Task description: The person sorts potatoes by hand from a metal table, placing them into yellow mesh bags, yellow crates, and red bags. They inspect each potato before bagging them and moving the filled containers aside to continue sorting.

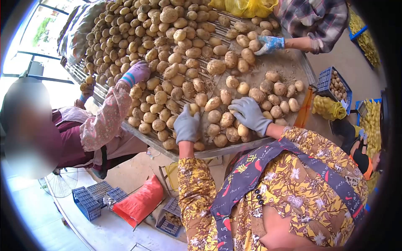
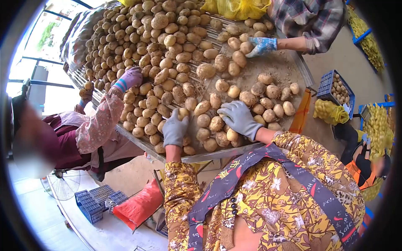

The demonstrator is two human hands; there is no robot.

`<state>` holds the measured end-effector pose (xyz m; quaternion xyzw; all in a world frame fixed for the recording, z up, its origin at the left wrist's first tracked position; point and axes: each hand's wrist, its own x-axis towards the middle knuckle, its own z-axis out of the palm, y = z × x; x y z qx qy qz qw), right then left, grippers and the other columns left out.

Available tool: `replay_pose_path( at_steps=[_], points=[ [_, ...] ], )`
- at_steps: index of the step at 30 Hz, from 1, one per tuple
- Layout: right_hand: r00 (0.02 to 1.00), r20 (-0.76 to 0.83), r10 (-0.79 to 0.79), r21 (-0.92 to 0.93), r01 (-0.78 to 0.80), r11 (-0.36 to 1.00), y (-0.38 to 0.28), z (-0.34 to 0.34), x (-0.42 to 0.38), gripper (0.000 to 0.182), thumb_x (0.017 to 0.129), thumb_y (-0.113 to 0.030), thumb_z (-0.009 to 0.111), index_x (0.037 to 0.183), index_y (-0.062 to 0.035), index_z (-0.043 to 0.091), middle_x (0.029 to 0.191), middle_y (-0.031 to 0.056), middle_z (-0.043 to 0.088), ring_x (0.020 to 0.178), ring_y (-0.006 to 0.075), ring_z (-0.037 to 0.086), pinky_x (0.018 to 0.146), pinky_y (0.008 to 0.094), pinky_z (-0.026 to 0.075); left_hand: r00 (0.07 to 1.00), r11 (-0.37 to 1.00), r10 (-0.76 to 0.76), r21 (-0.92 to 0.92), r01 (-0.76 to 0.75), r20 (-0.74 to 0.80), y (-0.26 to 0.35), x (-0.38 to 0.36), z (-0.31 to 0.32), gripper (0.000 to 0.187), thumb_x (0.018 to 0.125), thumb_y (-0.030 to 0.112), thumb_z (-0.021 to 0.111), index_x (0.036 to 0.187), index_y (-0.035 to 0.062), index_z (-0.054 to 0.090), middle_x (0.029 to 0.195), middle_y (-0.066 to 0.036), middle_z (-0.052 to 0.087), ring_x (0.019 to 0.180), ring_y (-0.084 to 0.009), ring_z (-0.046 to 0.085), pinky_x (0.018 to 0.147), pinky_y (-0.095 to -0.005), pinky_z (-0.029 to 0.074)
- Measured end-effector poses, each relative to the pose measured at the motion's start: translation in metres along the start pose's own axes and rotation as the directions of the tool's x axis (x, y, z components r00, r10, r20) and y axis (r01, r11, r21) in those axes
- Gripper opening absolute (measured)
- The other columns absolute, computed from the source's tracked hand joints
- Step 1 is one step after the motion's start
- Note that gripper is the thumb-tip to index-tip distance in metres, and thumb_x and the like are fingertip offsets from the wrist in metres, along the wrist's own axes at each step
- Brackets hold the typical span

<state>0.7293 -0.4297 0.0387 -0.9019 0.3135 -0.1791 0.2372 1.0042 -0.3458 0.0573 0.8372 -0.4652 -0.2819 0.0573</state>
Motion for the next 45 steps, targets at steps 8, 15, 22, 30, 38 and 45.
replay_pose_path(
  at_steps=[8, 15, 22, 30, 38, 45],
  points=[
    [0.999, -0.023, -0.042, -0.043, 0.041, 0.998, 0.002, 0.009, 0.002, 0.024, 0.092, -0.022, 0.065, 0.114, -0.0138, 0.07, 0.119, 0.0101, 0.067, 0.109, 0.032, 0.061, 0.101, 0.0446, 0.045, 0.992, 0.988, -0.094, -0.128, 0.082, -0.09, 0.005, -0.008, 0.009, 0.065, 0.088, 0.036, 0.073, 0.142, 0.0059, 0.054, 0.11, -0.019, 0.073, 0.099, -0.0297, 0.073, 0.088, -0.041, 0.055],
    [0.999, 0.009, -0.035, -0.06, 0.036, 0.998, 0.009, 0.01, -0.003, 0.028, 0.094, -0.024, 0.063, 0.119, -0.0157, 0.07, 0.122, 0.0083, 0.067, 0.113, 0.0314, 0.061, 0.102, 0.0437, 0.044, 0.977, -0.01, -0.213, -1.0, -0.006, -0.003, -0.092, -0.157, 0.011, 0.043, 0.098, 0.026, 0.064, 0.134, 0.0036, 0.056, 0.112, -0.008, 0.066, 0.089, -0.015, 0.065, 0.073, -0.027, 0.055],
    [0.999, 0.021, -0.037, -0.045, 0.038, 0.998, 0.0, 0.011, 0.0, 0.028, 0.092, -0.023, 0.065, 0.117, -0.012, 0.068, 0.12, 0.0092, 0.067, 0.113, 0.0323, 0.061, 0.1, 0.0448, 0.045, 0.734, 0.787, -0.617, -0.254, 0.562, -0.284, -0.217, -0.26, 0.078, 0.055, 0.1, 0.038, 0.063, 0.136, -0.0024, 0.057, 0.114, -0.017, 0.071, 0.098, -0.0316, 0.071, 0.086, -0.0408, 0.057],
    [1.0, -0.004, -0.008, -0.079, 0.007, 0.997, -0.001, 0.007, 0.002, 0.026, 0.092, -0.023, 0.066, 0.115, -0.0125, 0.069, 0.118, 0.0098, 0.068, 0.112, 0.0325, 0.062, 0.1, 0.0448, 0.045, 0.782, 0.887, -0.241, -0.457, -0.063, -0.575, -0.118, -0.119, 0.009, 0.049, 0.093, 0.02, 0.072, 0.135, -0.002, 0.057, 0.126, -0.022, 0.064, 0.114, -0.0331, 0.063, 0.1, -0.0409, 0.049],
    [1.0, -0.02, 0.016, -0.072, -0.018, 0.997, -0.001, 0.007, 0.004, 0.026, 0.092, -0.025, 0.065, 0.115, -0.0135, 0.068, 0.115, 0.0082, 0.068, 0.107, 0.0321, 0.062, 0.097, 0.0444, 0.046, 0.844, 0.994, -0.096, -0.014, 0.105, -0.528, -0.1, 0.045, -0.024, 0.065, 0.087, 0.036, 0.074, 0.137, 0.0, 0.055, 0.132, -0.025, 0.058, 0.125, -0.0419, 0.056, 0.105, -0.0461, 0.046],
    [0.999, -0.026, 0.043, -0.054, -0.045, 0.998, -0.002, 0.005, 0.005, 0.026, 0.09, -0.026, 0.066, 0.113, -0.0145, 0.069, 0.113, 0.0082, 0.069, 0.107, 0.031, 0.062, 0.098, 0.0441, 0.046, 0.926, 0.999, 0.003, 0.047, 0.016, -0.377, -0.059, 0.005, -0.018, 0.055, 0.083, 0.046, 0.079, 0.111, 0.0, 0.069, 0.109, -0.019, 0.063, 0.099, -0.0397, 0.065, 0.088, -0.0471, 0.052]
  ],
)
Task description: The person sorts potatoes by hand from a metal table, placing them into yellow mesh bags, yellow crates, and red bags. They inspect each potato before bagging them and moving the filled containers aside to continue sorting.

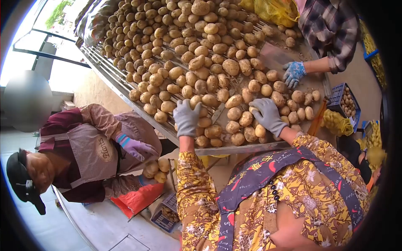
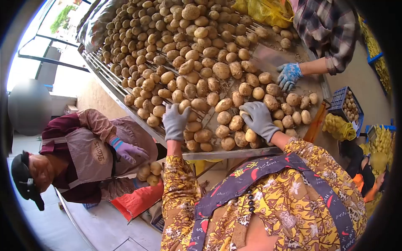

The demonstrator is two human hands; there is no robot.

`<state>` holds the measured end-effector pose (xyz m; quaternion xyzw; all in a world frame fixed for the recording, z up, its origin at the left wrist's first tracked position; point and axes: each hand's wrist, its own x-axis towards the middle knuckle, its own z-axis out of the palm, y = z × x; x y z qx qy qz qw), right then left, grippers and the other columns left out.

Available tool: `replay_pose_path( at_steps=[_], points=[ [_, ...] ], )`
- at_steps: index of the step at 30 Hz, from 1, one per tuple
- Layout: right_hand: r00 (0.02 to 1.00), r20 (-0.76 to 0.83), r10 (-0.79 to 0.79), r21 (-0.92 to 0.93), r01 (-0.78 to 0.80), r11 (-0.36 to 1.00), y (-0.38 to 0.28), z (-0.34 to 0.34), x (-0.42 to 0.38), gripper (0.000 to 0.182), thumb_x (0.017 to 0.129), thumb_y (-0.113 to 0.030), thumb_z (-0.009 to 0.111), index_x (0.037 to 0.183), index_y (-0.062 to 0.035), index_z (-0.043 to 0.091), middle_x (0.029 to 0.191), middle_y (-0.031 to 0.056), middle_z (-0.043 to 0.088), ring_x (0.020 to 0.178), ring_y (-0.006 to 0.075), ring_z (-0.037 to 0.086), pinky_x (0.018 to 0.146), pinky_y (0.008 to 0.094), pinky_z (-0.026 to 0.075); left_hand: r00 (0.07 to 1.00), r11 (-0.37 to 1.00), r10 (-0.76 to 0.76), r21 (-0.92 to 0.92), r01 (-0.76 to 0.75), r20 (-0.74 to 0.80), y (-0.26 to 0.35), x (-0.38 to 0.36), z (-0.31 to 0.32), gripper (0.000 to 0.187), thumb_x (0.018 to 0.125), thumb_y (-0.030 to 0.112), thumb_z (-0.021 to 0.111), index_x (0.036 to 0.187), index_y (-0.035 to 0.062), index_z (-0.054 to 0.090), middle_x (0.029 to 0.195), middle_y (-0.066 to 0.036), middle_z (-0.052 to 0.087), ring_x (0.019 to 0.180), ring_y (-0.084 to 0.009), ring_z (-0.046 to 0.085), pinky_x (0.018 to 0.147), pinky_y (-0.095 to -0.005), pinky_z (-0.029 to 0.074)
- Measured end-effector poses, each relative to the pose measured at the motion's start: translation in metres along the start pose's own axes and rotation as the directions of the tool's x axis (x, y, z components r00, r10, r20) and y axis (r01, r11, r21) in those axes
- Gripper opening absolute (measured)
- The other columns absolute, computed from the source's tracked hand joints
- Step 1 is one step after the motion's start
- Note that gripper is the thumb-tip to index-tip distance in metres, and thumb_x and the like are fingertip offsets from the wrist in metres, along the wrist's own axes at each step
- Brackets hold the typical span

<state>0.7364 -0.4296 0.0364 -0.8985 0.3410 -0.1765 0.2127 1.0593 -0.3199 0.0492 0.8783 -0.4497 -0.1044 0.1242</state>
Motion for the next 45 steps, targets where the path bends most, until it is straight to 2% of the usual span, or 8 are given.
replay_pose_path(
  at_steps=[4, 8, 12, 15, 32, 37, 41, 45],
  points=[
    [1.0, -0.011, 0.019, 0.001, -0.019, 1.0, 0.003, -0.002, -0.001, 0.024, 0.089, -0.022, 0.066, 0.111, -0.0129, 0.069, 0.113, 0.0088, 0.068, 0.106, 0.0318, 0.062, 0.096, 0.0448, 0.047, 0.968, 0.399, -0.194, -0.888, 0.228, 0.161, 0.029, -0.065, 0.009, 0.043, 0.097, 0.038, 0.07, 0.113, -0.0018, 0.068, 0.107, -0.01, 0.069, 0.097, -0.0226, 0.066, 0.085, -0.0373, 0.053],
    [0.998, -0.054, 0.033, 0.02, -0.032, 0.999, 0.004, -0.005, 0.0, 0.025, 0.088, -0.026, 0.068, 0.11, -0.0133, 0.07, 0.109, 0.0085, 0.07, 0.103, 0.0316, 0.063, 0.095, 0.044, 0.047, 0.897, -0.575, -0.261, -0.804, 0.152, 0.356, 0.003, -0.083, -0.013, 0.051, 0.099, 0.046, 0.064, 0.126, 0.0025, 0.062, 0.118, -0.011, 0.067, 0.104, -0.0242, 0.065, 0.094, -0.0439, 0.054],
    [0.996, -0.066, 0.056, 0.015, -0.055, 0.998, 0.004, -0.006, 0.004, 0.021, 0.088, -0.026, 0.068, 0.104, -0.0129, 0.069, 0.104, 0.0076, 0.07, 0.097, 0.0322, 0.064, 0.091, 0.0434, 0.048, 0.9, 0.12, -0.424, -0.978, 0.172, 0.106, -0.064, -0.052, -0.047, 0.046, 0.097, 0.042, 0.067, 0.123, 0.0041, 0.063, 0.115, -0.011, 0.067, 0.103, -0.0301, 0.066, 0.092, -0.0432, 0.053],
    [0.995, -0.062, 0.076, 0.002, -0.076, 0.997, 0.005, -0.007, 0.004, 0.02, 0.088, -0.026, 0.069, 0.103, -0.0132, 0.068, 0.1, 0.0075, 0.069, 0.094, 0.0325, 0.063, 0.089, 0.0436, 0.048, 0.97, 0.974, -0.225, 0.001, 0.226, -0.093, -0.072, -0.012, -0.067, 0.051, 0.085, 0.039, 0.074, 0.127, 0.0112, 0.065, 0.116, -0.019, 0.066, 0.104, -0.0363, 0.066, 0.089, -0.043, 0.054],
    [0.818, 0.415, -0.399, -0.137, 0.489, 0.861, -0.113, 0.074, 0.097, 0.075, 0.078, -0.042, 0.077, 0.143, -0.013, 0.053, 0.142, 0.0137, 0.055, 0.12, 0.0336, 0.057, 0.102, 0.0492, 0.041, 0.975, 0.823, 0.143, 0.527, -0.212, 0.17, -0.054, 0.044, -0.022, 0.019, 0.09, 0.022, 0.062, 0.094, 0.0054, 0.069, 0.094, -0.016, 0.069, 0.09, -0.0318, 0.071, 0.08, -0.0422, 0.056],
    [0.813, 0.5, -0.299, -0.031, 0.362, 0.932, -0.118, 0.057, 0.109, 0.067, 0.07, -0.046, 0.082, 0.126, -0.0127, 0.063, 0.123, 0.0147, 0.06, 0.104, 0.0321, 0.063, 0.092, 0.0442, 0.042, 0.989, 0.984, 0.104, -0.133, -0.117, -0.102, -0.015, -0.012, -0.042, 0.053, 0.081, 0.032, 0.081, 0.119, -0.0002, 0.064, 0.108, -0.018, 0.069, 0.098, -0.0348, 0.069, 0.086, -0.0427, 0.055],
    [0.84, 0.413, -0.351, 0.001, 0.385, 0.923, -0.112, 0.056, 0.103, 0.06, 0.069, -0.046, 0.083, 0.117, -0.0144, 0.068, 0.113, 0.0137, 0.061, 0.101, 0.0303, 0.063, 0.09, 0.0438, 0.042, 0.959, 0.467, -0.252, -0.852, 0.236, 0.127, -0.014, -0.106, -0.064, 0.047, 0.086, 0.02, 0.08, 0.125, -0.0012, 0.062, 0.11, -0.008, 0.068, 0.097, -0.0143, 0.063, 0.086, -0.0304, 0.053],
    [0.811, 0.477, -0.339, -0.034, 0.403, 0.915, -0.115, 0.055, 0.105, 0.054, 0.07, -0.046, 0.082, 0.114, -0.0167, 0.071, 0.113, 0.0132, 0.062, 0.101, 0.0304, 0.063, 0.089, 0.0436, 0.041, 0.804, 0.422, -0.509, -0.725, 0.544, 0.307, -0.055, -0.212, -0.072, 0.051, 0.087, 0.025, 0.079, 0.127, -0.001, 0.061, 0.113, -0.009, 0.068, 0.1, -0.0177, 0.064, 0.086, -0.0312, 0.052]
  ],
)
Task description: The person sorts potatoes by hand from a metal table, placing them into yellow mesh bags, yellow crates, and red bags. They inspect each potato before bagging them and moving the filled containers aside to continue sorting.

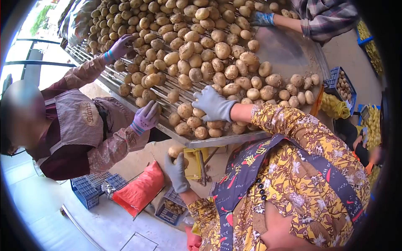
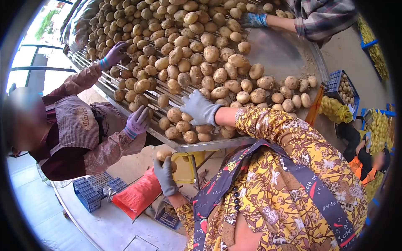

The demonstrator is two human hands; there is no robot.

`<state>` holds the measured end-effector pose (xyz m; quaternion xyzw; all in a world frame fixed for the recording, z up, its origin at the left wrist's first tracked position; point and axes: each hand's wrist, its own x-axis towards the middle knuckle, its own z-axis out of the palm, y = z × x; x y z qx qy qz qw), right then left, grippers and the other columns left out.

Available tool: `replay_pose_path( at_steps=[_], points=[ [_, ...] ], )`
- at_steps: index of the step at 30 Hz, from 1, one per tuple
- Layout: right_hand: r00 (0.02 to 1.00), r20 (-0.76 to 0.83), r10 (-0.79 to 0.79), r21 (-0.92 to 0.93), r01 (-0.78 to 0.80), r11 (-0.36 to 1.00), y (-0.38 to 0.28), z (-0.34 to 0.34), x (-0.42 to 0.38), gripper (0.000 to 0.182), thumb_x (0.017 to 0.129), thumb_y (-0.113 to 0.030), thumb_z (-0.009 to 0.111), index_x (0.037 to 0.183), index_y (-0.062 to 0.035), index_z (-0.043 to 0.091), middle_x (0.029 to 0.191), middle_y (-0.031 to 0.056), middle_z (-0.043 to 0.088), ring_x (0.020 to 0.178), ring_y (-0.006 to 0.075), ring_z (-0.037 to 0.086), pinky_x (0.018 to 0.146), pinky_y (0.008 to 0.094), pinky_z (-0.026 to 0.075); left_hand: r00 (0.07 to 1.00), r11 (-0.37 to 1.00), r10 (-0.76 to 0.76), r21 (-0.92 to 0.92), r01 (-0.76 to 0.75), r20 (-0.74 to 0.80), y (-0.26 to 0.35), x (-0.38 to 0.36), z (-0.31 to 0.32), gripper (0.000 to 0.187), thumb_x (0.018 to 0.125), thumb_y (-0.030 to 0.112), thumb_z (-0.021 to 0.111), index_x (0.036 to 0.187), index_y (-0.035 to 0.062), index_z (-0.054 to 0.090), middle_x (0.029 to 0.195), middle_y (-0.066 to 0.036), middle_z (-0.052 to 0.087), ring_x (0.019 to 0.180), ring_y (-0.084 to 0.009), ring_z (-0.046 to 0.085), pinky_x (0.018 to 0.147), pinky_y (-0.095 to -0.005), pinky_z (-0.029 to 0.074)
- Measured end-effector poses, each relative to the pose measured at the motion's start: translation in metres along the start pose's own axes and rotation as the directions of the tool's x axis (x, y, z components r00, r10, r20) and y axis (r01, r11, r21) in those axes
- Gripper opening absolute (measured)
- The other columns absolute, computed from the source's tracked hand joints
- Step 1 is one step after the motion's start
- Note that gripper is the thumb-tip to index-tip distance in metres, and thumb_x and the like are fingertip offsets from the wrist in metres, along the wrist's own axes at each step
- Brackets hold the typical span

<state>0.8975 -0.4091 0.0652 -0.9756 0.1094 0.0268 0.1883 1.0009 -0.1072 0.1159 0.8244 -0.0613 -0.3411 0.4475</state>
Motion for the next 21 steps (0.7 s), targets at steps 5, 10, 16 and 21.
replay_pose_path(
  at_steps=[5, 10, 16, 21],
  points=[
    [0.996, 0.087, -0.001, -0.02, 0.003, 1.0, -0.002, 0.0, 0.008, 0.052, 0.069, -0.046, 0.082, 0.111, -0.0162, 0.072, 0.111, 0.0116, 0.063, 0.104, 0.0302, 0.063, 0.088, 0.0443, 0.042, 0.951, 0.643, 0.295, 0.755, -0.128, -0.09, -0.036, -0.029, -0.024, 0.052, 0.091, 0.024, 0.076, 0.132, -0.0026, 0.059, 0.12, -0.02, 0.068, 0.106, -0.03, 0.067, 0.092, -0.0392, 0.053],
    [0.982, -0.145, -0.124, 0.164, 0.147, 0.975, 0.01, 0.007, -0.006, 0.05, 0.069, -0.045, 0.081, 0.105, -0.0118, 0.07, 0.111, 0.0098, 0.063, 0.105, 0.0302, 0.061, 0.088, 0.0441, 0.045, 0.952, 0.894, 0.295, 0.374, -0.245, -0.082, 0.047, 0.011, 0.038, 0.044, 0.095, 0.016, 0.07, 0.134, -0.0015, 0.059, 0.121, -0.019, 0.067, 0.111, -0.0306, 0.065, 0.095, -0.0391, 0.052],
    [0.943, -0.33, 0.034, 0.471, 0.133, 0.872, 0.018, -0.027, -0.058, 0.054, 0.069, -0.044, 0.081, 0.106, -0.0072, 0.065, 0.113, 0.0116, 0.063, 0.107, 0.0328, 0.06, 0.096, 0.044, 0.046, 0.768, 0.612, 0.64, 0.589, -0.527, 0.023, 0.088, 0.107, 0.106, 0.049, 0.093, 0.02, 0.071, 0.134, -0.0008, 0.056, 0.131, -0.023, 0.06, 0.12, -0.0395, 0.058, 0.104, -0.0454, 0.046],
    [0.905, 0.08, 0.419, 0.996, -0.091, 0.007, 0.052, -0.023, -0.122, 0.045, 0.09, -0.045, 0.071, 0.112, -0.0078, 0.06, 0.109, 0.0088, 0.065, 0.106, 0.0206, 0.064, 0.093, 0.0363, 0.053, 0.683, 0.476, 0.73, 0.707, -0.523, 0.013, 0.081, 0.165, 0.116, 0.05, 0.094, 0.031, 0.069, 0.131, -0.0009, 0.059, 0.128, -0.024, 0.062, 0.121, -0.0401, 0.058, 0.104, -0.0454, 0.046]
  ],
)
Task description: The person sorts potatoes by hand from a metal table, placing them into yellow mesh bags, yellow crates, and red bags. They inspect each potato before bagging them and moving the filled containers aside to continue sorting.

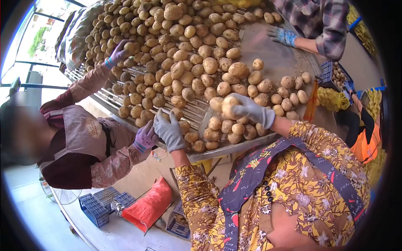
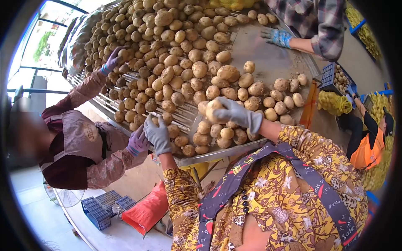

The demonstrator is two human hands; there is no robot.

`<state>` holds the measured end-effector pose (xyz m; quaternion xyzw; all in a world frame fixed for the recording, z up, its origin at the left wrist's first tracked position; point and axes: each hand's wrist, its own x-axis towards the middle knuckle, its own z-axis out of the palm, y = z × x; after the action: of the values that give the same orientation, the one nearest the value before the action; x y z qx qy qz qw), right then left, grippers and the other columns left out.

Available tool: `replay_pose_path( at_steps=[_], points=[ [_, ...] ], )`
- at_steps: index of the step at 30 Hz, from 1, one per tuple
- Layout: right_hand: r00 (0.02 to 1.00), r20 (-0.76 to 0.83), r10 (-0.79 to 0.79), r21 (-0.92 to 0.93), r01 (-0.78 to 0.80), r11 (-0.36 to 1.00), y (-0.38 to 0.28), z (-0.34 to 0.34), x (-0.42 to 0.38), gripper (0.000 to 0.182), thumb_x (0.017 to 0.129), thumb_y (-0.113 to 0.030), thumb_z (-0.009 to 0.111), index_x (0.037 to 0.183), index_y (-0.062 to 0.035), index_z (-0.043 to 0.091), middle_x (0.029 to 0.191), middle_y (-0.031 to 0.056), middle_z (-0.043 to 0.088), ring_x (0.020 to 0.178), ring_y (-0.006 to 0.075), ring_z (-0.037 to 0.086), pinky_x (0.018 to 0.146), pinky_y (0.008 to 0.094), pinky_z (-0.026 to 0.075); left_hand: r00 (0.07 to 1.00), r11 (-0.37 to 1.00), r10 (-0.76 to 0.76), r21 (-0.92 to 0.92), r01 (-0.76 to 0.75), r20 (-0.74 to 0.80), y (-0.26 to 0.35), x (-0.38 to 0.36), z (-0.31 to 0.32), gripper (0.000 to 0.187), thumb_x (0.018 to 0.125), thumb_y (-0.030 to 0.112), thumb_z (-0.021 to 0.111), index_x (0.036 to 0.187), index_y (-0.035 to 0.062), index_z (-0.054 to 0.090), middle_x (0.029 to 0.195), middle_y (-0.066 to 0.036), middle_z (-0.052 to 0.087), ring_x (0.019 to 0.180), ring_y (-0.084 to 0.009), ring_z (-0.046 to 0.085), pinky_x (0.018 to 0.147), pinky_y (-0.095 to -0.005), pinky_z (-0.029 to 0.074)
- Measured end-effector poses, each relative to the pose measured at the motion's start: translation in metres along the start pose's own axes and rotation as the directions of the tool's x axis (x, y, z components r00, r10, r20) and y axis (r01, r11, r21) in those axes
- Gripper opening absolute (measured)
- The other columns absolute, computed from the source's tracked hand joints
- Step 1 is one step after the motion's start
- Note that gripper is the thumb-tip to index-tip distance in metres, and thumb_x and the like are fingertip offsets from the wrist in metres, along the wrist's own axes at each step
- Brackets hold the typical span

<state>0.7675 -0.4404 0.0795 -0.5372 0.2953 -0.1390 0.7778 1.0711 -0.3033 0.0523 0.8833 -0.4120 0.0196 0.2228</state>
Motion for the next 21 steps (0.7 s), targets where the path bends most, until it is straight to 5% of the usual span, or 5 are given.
replay_pose_path(
  at_steps=[2, 6, 10, 14, 21],
  points=[
    [0.992, -0.066, 0.106, 0.568, -0.05, 0.821, 0.006, -0.024, -0.024, 0.044, 0.096, -0.049, 0.064, 0.115, -0.0091, 0.06, 0.108, 0.0082, 0.065, 0.1, 0.0189, 0.066, 0.091, 0.0351, 0.056, 0.997, 0.998, 0.058, -0.043, -0.055, 0.06, 0.033, 0.023, -0.002, 0.05, 0.095, 0.032, 0.069, 0.132, -0.0001, 0.06, 0.129, -0.024, 0.062, 0.121, -0.04, 0.058, 0.103, -0.0456, 0.046],
    [0.939, -0.146, 0.31, 0.81, -0.066, 0.583, 0.006, -0.039, -0.054, 0.046, 0.097, -0.05, 0.06, 0.121, -0.0111, 0.059, 0.107, 0.0092, 0.067, 0.09, 0.0217, 0.069, 0.082, 0.0425, 0.062, 0.975, 0.997, 0.004, -0.074, 0.013, 0.222, 0.079, 0.069, 0.03, 0.056, 0.093, 0.039, 0.069, 0.132, -0.0004, 0.059, 0.132, -0.023, 0.061, 0.122, -0.0399, 0.057, 0.102, -0.0468, 0.046],
    [0.981, -0.13, 0.147, 0.76, 0.004, 0.65, 0.038, -0.035, -0.048, 0.049, 0.099, -0.051, 0.06, 0.117, -0.005, 0.06, 0.104, 0.0115, 0.068, 0.092, 0.0241, 0.071, 0.086, 0.0416, 0.062, 0.954, 0.99, -0.117, 0.113, 0.089, 0.275, 0.091, 0.095, 0.068, 0.072, 0.087, 0.058, 0.07, 0.128, -0.0006, 0.061, 0.128, -0.026, 0.059, 0.121, -0.043, 0.056, 0.103, -0.0485, 0.046],
    [0.938, -0.104, 0.331, 0.802, -0.118, 0.586, 0.029, -0.027, -0.046, 0.051, 0.099, -0.052, 0.06, 0.111, -0.0022, 0.063, 0.095, 0.0133, 0.071, 0.088, 0.0242, 0.072, 0.087, 0.0401, 0.061, 0.925, 0.976, -0.162, 0.195, 0.099, 0.343, 0.111, 0.093, 0.052, 0.079, 0.084, 0.063, 0.071, 0.127, -0.0029, 0.06, 0.132, -0.028, 0.054, 0.122, -0.0435, 0.055, 0.103, -0.0492, 0.047],
    [0.952, -0.052, 0.302, 0.787, -0.147, 0.599, 0.032, -0.031, -0.042, 0.049, 0.1, -0.052, 0.059, 0.114, -0.0052, 0.062, 0.098, 0.0128, 0.072, 0.087, 0.0244, 0.073, 0.085, 0.0389, 0.061, 0.886, 0.982, -0.19, 0.07, 0.177, 0.423, 0.11, 0.093, 0.065, 0.088, 0.079, 0.065, 0.073, 0.135, -0.0011, 0.058, 0.134, -0.028, 0.053, 0.127, -0.0427, 0.053, 0.105, -0.0475, 0.046]
  ],
)
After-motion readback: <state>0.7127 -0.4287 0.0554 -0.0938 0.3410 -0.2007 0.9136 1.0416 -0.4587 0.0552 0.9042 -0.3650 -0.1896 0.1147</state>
